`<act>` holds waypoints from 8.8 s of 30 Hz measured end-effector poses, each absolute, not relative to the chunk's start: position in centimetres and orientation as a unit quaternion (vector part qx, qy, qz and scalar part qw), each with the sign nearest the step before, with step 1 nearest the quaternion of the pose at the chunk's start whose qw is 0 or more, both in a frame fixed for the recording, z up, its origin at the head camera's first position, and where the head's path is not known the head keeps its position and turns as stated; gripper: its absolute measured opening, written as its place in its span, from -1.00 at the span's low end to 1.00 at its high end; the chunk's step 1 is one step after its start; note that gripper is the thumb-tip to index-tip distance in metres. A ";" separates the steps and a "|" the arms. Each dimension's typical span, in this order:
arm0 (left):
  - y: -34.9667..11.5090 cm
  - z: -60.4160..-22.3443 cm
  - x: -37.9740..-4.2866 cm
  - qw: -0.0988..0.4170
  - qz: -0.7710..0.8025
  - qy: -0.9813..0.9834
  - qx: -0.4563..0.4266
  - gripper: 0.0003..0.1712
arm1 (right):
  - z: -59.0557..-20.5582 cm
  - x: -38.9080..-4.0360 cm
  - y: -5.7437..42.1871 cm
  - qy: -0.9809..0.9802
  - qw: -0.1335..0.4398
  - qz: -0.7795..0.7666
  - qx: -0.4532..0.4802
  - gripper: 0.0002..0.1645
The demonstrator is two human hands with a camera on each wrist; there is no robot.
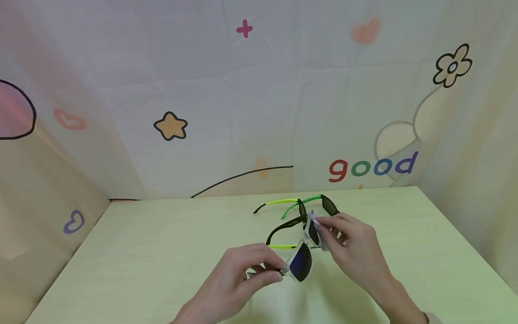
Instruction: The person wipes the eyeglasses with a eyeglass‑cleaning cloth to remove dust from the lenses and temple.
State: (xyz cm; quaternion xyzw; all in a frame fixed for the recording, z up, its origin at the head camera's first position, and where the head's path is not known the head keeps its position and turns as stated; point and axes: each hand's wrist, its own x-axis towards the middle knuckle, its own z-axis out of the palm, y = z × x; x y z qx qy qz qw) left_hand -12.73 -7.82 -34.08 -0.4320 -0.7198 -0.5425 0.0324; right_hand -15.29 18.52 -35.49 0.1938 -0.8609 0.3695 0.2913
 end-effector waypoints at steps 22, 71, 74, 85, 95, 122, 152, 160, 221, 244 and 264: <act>-8.0 -33.8 -12.6 0.040 -0.528 -0.726 -0.438 -0.88 | -34.8 -14.5 18.1 -0.832 0.264 0.435 0.221 -0.71; -8.3 -33.4 -12.4 0.043 -0.500 -0.732 -0.461 -0.85 | -35.0 -14.7 18.2 -0.825 0.265 0.452 0.210 -0.72; -8.2 -33.5 -12.5 0.040 -0.507 -0.732 -0.454 -0.84 | -34.9 -14.6 18.1 -0.819 0.265 0.457 0.225 -0.70; -8.3 -34.0 -12.9 0.065 -0.501 -0.729 -0.461 -0.83 | -34.8 -14.4 17.5 -0.805 0.279 0.454 0.261 -0.66; -8.4 -33.7 -12.8 0.039 -0.507 -0.726 -0.464 -0.84 | -34.8 -14.7 18.0 -0.815 0.296 0.444 0.225 -0.65; -8.6 -33.4 -12.9 0.072 -0.489 -0.716 -0.493 -0.81 | -34.4 -14.7 18.3 -0.831 0.278 0.446 0.183 -0.71; -9.1 -33.7 -13.9 0.153 -0.378 -0.748 -0.524 -0.81 | -34.5 -14.4 17.9 -0.807 0.293 0.362 0.362 -0.77; -9.1 -33.7 -14.0 0.196 -0.314 -0.758 -0.537 -0.86 | -34.6 -14.9 18.2 -0.818 0.298 0.287 0.399 -0.55; -8.5 -35.1 -15.2 -0.002 -0.570 -0.808 -0.149 -0.76 | -35.7 -14.8 16.3 -0.837 0.367 0.115 0.388 -0.39; -8.7 -35.5 -15.0 -0.027 -0.577 -0.792 -0.195 -0.89 | -35.6 -14.6 16.1 -0.838 0.374 0.135 0.373 -0.59; -7.1 -36.0 -14.7 -0.037 -0.609 -0.753 -0.247 -0.84 | -35.4 -15.2 14.0 -0.833 0.329 0.131 0.424 -0.60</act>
